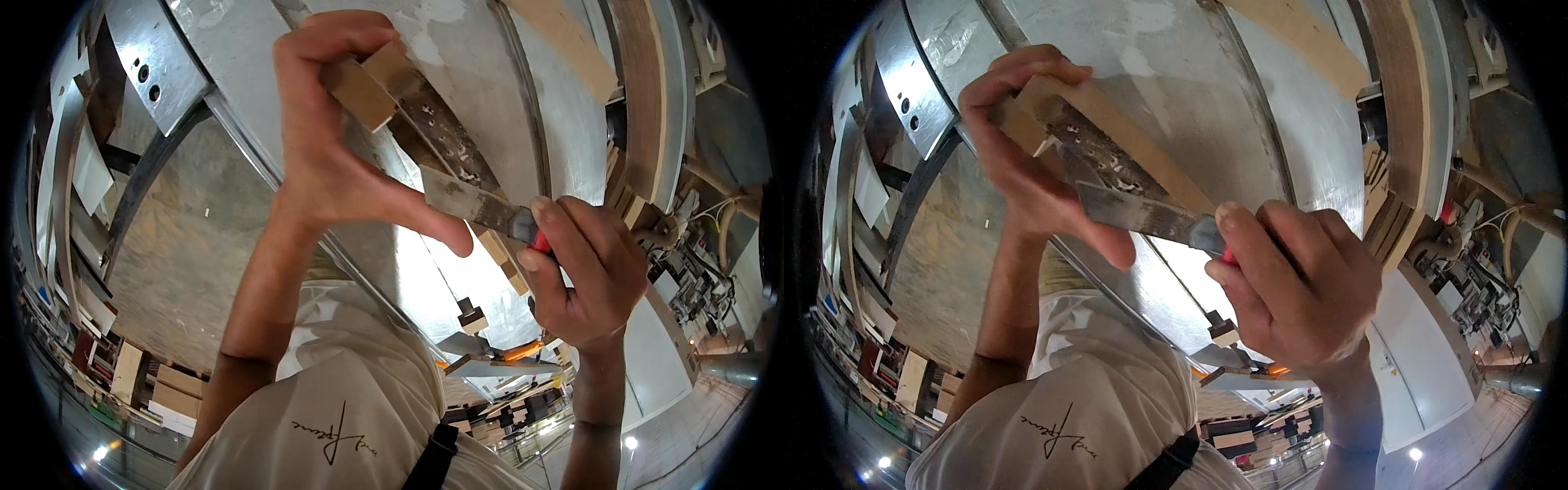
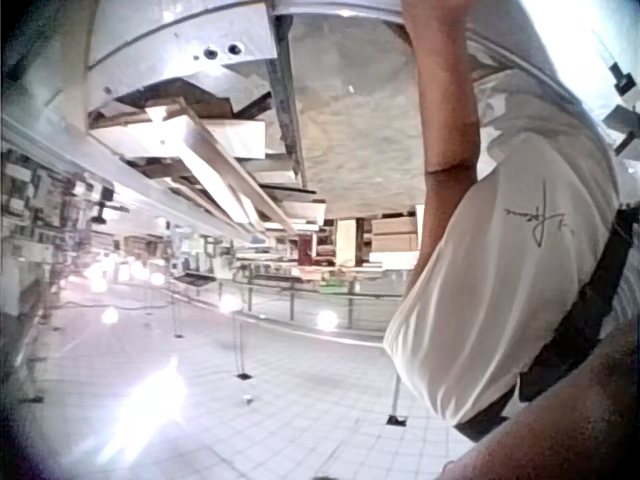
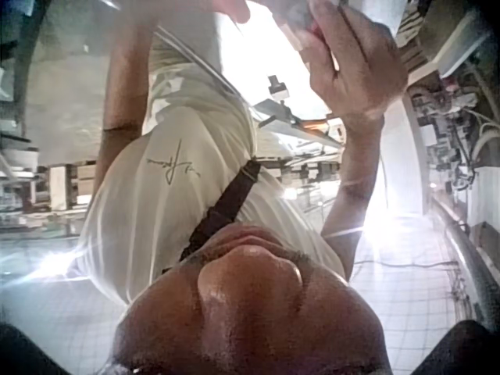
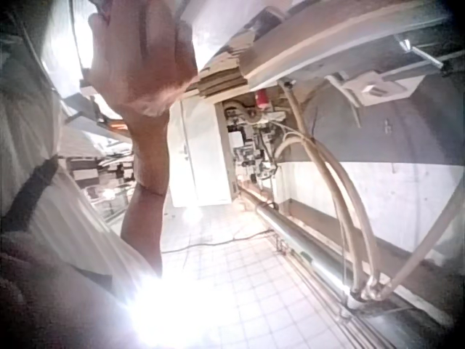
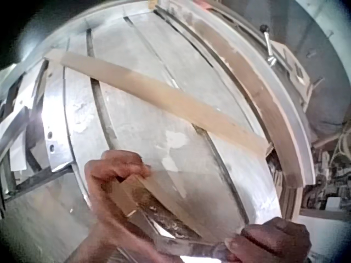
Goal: The person uses a hand scraper to remove excess adhesive and debris from the edges of curved and straight wooden furniture components on a industrial workbench.
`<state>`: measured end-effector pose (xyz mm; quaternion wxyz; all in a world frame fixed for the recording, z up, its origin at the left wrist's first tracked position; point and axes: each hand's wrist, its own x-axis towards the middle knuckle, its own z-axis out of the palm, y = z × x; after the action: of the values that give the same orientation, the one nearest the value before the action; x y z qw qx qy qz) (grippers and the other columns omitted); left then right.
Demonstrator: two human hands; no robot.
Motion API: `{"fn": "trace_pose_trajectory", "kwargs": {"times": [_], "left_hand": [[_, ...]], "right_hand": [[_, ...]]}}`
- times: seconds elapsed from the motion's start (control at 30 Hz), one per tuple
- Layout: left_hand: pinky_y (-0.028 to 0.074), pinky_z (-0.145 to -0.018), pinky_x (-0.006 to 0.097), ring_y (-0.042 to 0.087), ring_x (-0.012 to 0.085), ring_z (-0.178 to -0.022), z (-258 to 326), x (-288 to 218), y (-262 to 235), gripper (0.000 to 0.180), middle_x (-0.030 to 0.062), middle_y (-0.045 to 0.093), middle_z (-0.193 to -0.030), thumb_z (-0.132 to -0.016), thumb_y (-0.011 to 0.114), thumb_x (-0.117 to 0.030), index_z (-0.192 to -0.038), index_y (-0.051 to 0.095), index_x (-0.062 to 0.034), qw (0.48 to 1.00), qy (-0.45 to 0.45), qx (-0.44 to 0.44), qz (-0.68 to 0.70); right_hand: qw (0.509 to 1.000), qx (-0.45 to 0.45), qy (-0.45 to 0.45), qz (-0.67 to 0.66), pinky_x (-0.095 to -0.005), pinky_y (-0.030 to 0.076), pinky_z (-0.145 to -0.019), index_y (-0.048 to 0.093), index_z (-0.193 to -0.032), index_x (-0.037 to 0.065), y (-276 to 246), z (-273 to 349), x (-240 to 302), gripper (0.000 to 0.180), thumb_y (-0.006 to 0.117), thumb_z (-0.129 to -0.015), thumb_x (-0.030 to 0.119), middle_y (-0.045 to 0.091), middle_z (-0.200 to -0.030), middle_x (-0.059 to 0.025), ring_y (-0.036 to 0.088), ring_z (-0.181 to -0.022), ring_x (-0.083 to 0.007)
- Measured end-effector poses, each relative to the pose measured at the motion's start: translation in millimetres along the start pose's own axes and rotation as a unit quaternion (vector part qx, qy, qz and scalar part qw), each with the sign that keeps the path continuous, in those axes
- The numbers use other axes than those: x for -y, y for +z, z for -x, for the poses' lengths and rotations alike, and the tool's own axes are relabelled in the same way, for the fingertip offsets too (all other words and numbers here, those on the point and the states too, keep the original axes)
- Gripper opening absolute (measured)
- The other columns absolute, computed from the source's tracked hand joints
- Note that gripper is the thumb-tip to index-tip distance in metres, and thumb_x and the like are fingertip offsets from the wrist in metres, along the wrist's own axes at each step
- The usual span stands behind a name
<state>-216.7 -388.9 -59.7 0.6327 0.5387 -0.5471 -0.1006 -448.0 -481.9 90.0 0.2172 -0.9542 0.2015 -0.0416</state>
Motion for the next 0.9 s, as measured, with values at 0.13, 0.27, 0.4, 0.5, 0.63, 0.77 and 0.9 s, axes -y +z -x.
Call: {"fn": "trace_pose_trajectory", "kwargs": {"times": [0.13, 0.27, 0.4, 0.5, 0.63, 0.77, 0.9], "left_hand": [[0.056, -0.092, 0.04, 0.063, 0.0287, -0.107, 3, 7, 2, 0.14, 0.0218, 0.057, -0.121, -0.029, 0.092, -0.077, -0.13, 0.036, 0.0013, 0.999, 0.005, -0.014, 0.035], [0.057, -0.094, 0.041, 0.064, 0.029, -0.11, 8, 14, 2, 0.141, 0.0227, 0.054, -0.124, -0.03, 0.094, -0.074, -0.133, 0.035, 0.0016, 0.998, 0.02, -0.024, 0.052], [0.056, -0.095, 0.04, 0.065, 0.0287, -0.11, 5, 14, 3, 0.139, 0.0226, 0.054, -0.124, -0.034, 0.096, -0.072, -0.134, 0.035, 0.0022, 0.998, 0.022, -0.012, 0.064], [0.056, -0.096, 0.039, 0.065, 0.0285, -0.109, 6, 10, 0, 0.138, 0.0226, 0.054, -0.125, -0.035, 0.096, -0.071, -0.134, 0.035, 0.0026, 0.998, 0.006, -0.012, 0.06], [0.055, -0.096, 0.039, 0.065, 0.028, -0.109, 5, 8, 1, 0.137, 0.0223, 0.054, -0.125, -0.036, 0.096, -0.071, -0.134, 0.035, 0.0026, 0.998, -0.003, -0.013, 0.06], [0.055, -0.096, 0.039, 0.065, 0.0277, -0.109, 4, 5, 2, 0.135, 0.0219, 0.054, -0.125, -0.038, 0.095, -0.07, -0.135, 0.035, 0.0019, 0.998, -0.015, -0.013, 0.057], [0.055, -0.096, 0.039, 0.065, 0.027, -0.108, 6, 6, 4, 0.131, 0.0214, 0.054, -0.126, -0.041, 0.094, -0.07, -0.134, 0.036, 0.001, 0.996, -0.021, -0.023, 0.082]], "right_hand": [[0.999, -0.031, -0.012, -0.005, -0.0333, 0.05, -0.058, 0.074, -0.11, 0.003, 7, -4, -1, 0.04, 0.086, -0.074, 0.016, 0.064, -0.091, -0.0088, 0.064, -0.066, -0.0218], [1.0, 0.008, -0.001, -0.006, -0.0345, 0.054, -0.063, 0.073, -0.112, -0.001, 0, -6, 1, 0.035, 0.079, -0.08, 0.01, 0.068, -0.097, -0.0121, 0.067, -0.075, -0.0243], [1.0, -0.003, 0.0, 0.0, -0.0343, 0.053, -0.06, 0.073, -0.111, 0.0, 2, -6, 0, 0.035, 0.08, -0.079, 0.013, 0.066, -0.092, -0.0107, 0.066, -0.07, -0.0233], [0.999, 0.024, 0.021, 0.002, -0.0352, 0.058, -0.067, 0.073, -0.112, -0.003, -4, -6, 5, 0.033, 0.076, -0.08, 0.005, 0.071, -0.098, -0.0147, 0.07, -0.08, -0.0265], [0.999, 0.015, 0.035, -0.003, -0.0354, 0.058, -0.067, 0.074, -0.111, -0.003, -2, -6, 10, 0.033, 0.077, -0.079, 0.004, 0.071, -0.098, -0.0148, 0.071, -0.08, -0.0269], [0.999, 0.008, 0.043, 0.003, -0.0353, 0.058, -0.067, 0.074, -0.111, -0.004, 0, -3, 10, 0.033, 0.078, -0.078, 0.003, 0.071, -0.099, -0.0153, 0.071, -0.081, -0.0273], [0.999, -0.004, 0.041, 0.01, -0.0351, 0.058, -0.068, 0.074, -0.111, -0.004, 2, -2, 11, 0.034, 0.079, -0.078, 0.004, 0.072, -0.099, -0.0155, 0.071, -0.082, -0.0272]]}}
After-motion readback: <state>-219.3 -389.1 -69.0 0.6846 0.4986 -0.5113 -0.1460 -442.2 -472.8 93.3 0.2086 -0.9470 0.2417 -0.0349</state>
